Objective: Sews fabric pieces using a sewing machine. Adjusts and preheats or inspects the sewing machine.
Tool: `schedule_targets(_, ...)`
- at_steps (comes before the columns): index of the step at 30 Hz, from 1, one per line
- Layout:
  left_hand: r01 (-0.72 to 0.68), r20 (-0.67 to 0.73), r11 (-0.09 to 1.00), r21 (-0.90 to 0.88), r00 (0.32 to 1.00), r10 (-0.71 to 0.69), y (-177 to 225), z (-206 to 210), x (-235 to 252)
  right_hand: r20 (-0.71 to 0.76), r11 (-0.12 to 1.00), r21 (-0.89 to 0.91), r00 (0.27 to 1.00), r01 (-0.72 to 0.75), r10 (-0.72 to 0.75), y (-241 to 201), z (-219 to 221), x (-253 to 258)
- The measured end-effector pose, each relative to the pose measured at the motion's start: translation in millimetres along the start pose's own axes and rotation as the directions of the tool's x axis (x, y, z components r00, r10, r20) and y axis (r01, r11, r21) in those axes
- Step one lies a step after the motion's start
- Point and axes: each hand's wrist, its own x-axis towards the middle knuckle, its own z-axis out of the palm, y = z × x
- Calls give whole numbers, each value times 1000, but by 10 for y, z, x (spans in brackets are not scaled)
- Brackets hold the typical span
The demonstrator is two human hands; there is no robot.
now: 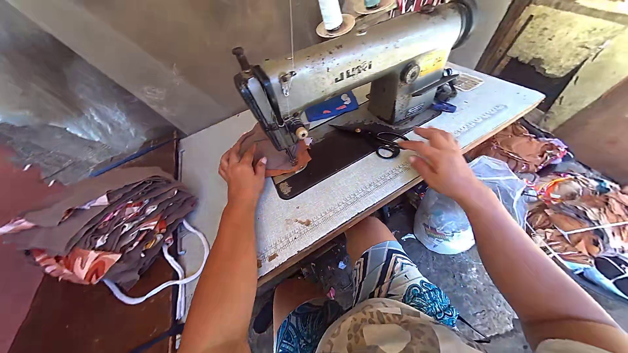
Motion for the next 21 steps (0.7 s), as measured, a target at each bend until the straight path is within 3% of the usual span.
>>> schedule_targets(5, -6, -7, 1000, 24, 1000, 7, -51, -4, -31, 384, 995, -56, 918, -85, 100, -95, 233, 576)
schedule_targets(15, 0, -44, 1000, 3, 999, 0, -35, -13, 3, 349, 979, -200, 930, -50, 118, -342, 501, 850)
schedule_targets(21, 15, -34, 1000, -3, 999, -15, -112, 7, 15, 323, 987, -109, 935, -118, 148, -376, 452, 846)
